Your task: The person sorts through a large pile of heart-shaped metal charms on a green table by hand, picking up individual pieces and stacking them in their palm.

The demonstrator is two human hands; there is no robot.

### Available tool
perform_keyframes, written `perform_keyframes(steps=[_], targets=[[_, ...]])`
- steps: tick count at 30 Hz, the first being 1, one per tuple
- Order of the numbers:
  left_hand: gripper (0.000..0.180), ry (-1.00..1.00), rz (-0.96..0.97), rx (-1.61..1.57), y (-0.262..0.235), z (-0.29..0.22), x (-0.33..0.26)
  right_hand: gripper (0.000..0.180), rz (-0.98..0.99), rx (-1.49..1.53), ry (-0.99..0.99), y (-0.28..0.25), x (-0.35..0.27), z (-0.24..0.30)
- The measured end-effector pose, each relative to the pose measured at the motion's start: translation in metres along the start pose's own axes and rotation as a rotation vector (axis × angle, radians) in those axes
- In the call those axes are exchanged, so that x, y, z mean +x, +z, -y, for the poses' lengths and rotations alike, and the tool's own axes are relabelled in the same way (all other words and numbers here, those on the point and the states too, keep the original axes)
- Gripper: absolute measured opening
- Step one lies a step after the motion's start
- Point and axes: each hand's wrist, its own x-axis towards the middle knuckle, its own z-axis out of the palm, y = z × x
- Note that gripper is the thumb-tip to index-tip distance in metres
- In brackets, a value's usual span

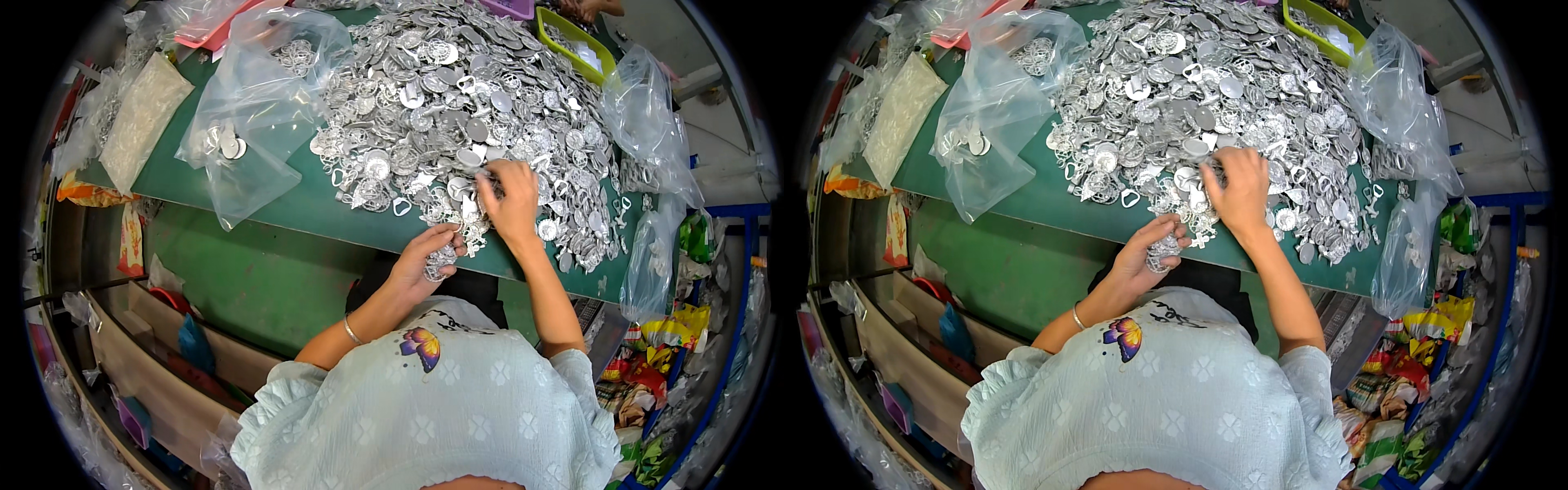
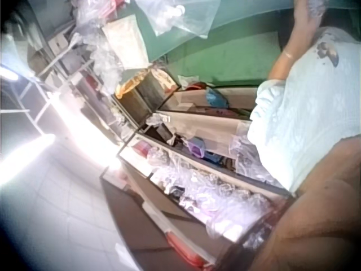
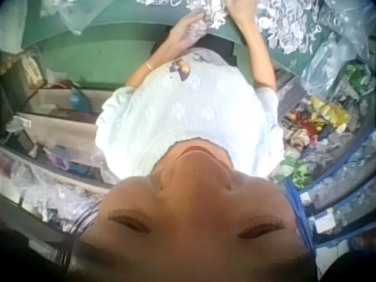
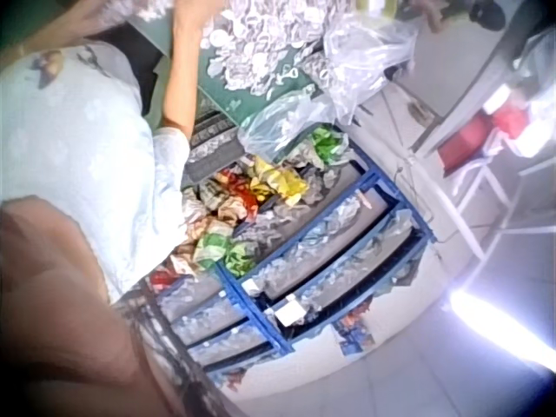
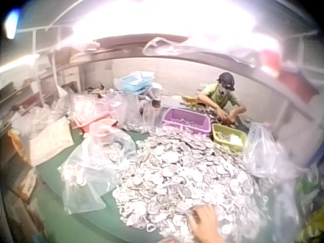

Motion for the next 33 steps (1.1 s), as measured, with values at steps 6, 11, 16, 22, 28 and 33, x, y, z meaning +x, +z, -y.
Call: perform_keyframes(steps=[6, 11, 16, 22, 28, 33], targets=[[0.023, 0.102, -0.059, -0.065, -0.009, -0.006, -0.004, 0.013, -0.208, -0.212, 0.166, 0.0, 0.01, -0.008], [0.029, 0.106, -0.102, -0.017, -0.002, -0.008, -0.005, 0.008, 0.075, -0.018, -0.048, 0.016, 0.018, 0.027], [0.03, 0.099, -0.09, -0.022, -0.003, -0.007, -0.007, 0.007, 0.223, -0.337, -0.067, 0.037, 0.022, 0.038], [0.031, 0.129, -0.072, -0.025, -0.006, -0.008, -0.01, 0.008, 0.32, -0.445, -0.073, 0.039, 0.026, 0.042], [0.03, 0.133, -0.072, -0.008, -0.005, -0.007, -0.012, 0.008, 0.196, -0.117, 0.001, 0.035, 0.023, 0.032], [0.024, 0.139, -0.034, -0.03, -0.005, -0.009, -0.019, 0.013, -0.051, -0.078, 0.046, 0.022, 0.022, 0.024]])
